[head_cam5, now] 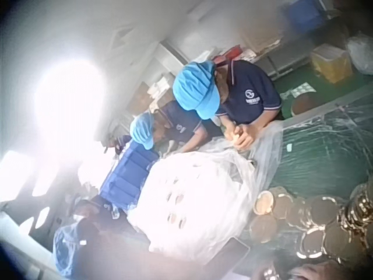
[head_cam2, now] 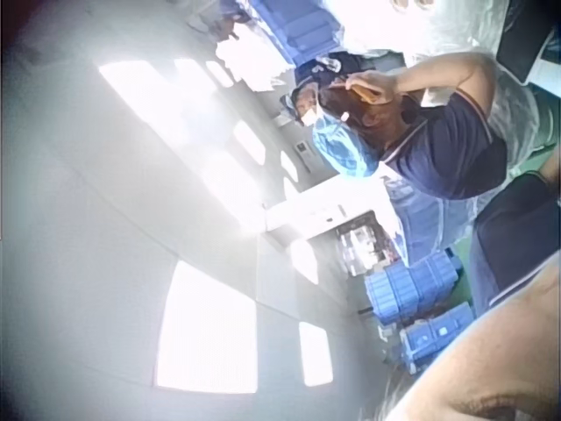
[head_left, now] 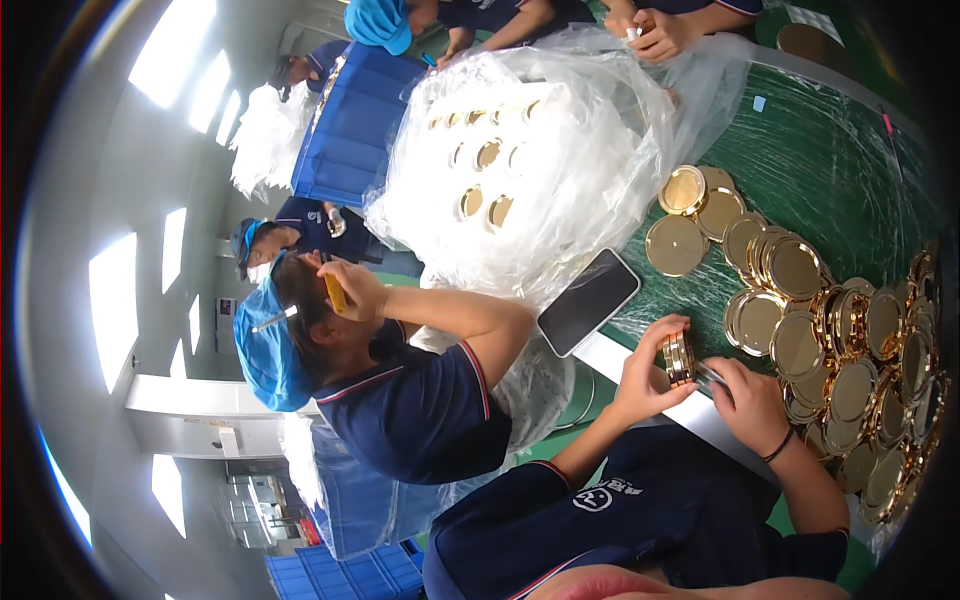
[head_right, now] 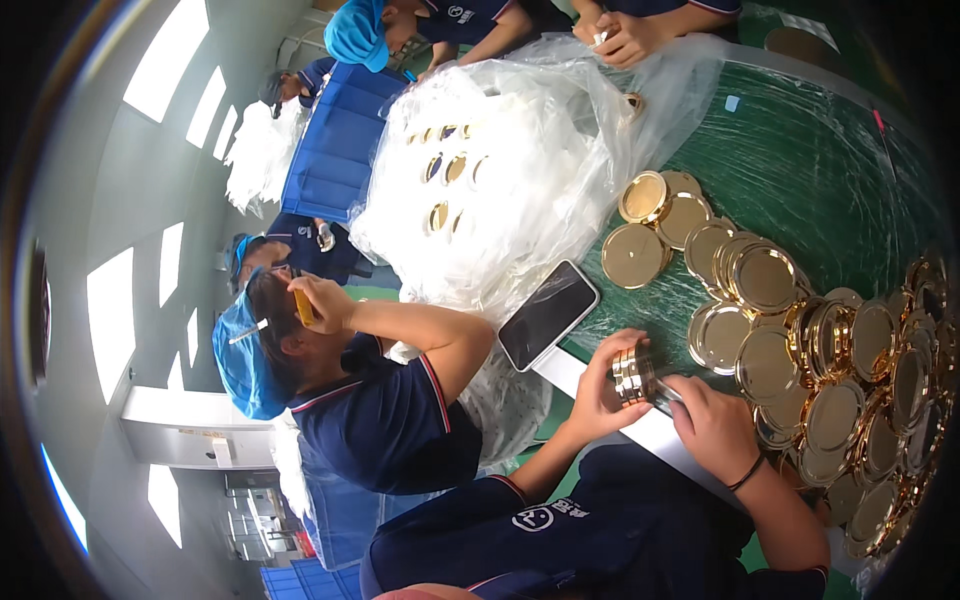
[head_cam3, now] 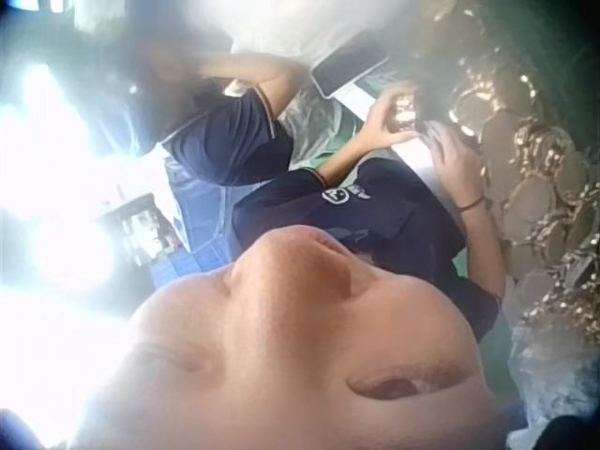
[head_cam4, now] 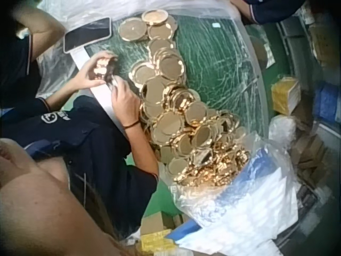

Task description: The worker is cleaning and assembling small circular plastic/metal components for cosmetic products.

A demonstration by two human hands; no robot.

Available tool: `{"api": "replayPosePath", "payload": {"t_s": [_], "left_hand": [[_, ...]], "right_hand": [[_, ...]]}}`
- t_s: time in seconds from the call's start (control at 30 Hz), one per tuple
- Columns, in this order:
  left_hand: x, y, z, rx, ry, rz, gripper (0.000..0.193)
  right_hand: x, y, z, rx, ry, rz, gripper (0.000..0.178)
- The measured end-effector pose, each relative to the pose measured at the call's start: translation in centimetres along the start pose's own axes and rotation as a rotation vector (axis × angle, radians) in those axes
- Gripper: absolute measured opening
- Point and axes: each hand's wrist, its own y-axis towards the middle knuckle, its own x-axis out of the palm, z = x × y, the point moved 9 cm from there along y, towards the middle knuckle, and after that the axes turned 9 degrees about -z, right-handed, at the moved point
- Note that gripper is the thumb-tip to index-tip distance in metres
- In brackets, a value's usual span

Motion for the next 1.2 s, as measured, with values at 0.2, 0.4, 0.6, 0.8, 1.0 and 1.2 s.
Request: {"api": "replayPosePath", "payload": {"t_s": [0.2, 0.4, 0.6, 0.8, 1.0, 1.2], "left_hand": [[-0.3, -0.2, 0.1, -0.008, 0.005, 0.025, 0.074], [-0.5, -0.2, 0.3, -0.003, 0.001, 0.051, 0.074], [-0.3, 0.0, 0.4, -0.003, 0.012, 0.039, 0.074], [-0.4, 0.0, 0.5, 0.001, 0.014, 0.044, 0.074], [-0.4, 0.0, 0.4, 0.004, 0.014, 0.05, 0.074], [-0.5, 0.1, 0.6, 0.016, 0.036, 0.047, 0.073]], "right_hand": [[0.2, 0.5, -0.1, 0.025, 0.034, -0.028, 0.027], [0.0, 0.7, 0.0, 0.037, 0.052, -0.045, 0.027], [-0.7, 0.5, 0.6, 0.078, 0.135, 0.043, 0.031], [-0.5, 0.5, 0.7, 0.094, 0.131, 0.015, 0.032], [-0.3, 0.5, 0.8, 0.087, 0.125, 0.009, 0.033], [-0.3, 0.5, 0.7, 0.075, 0.118, 0.014, 0.033]]}}
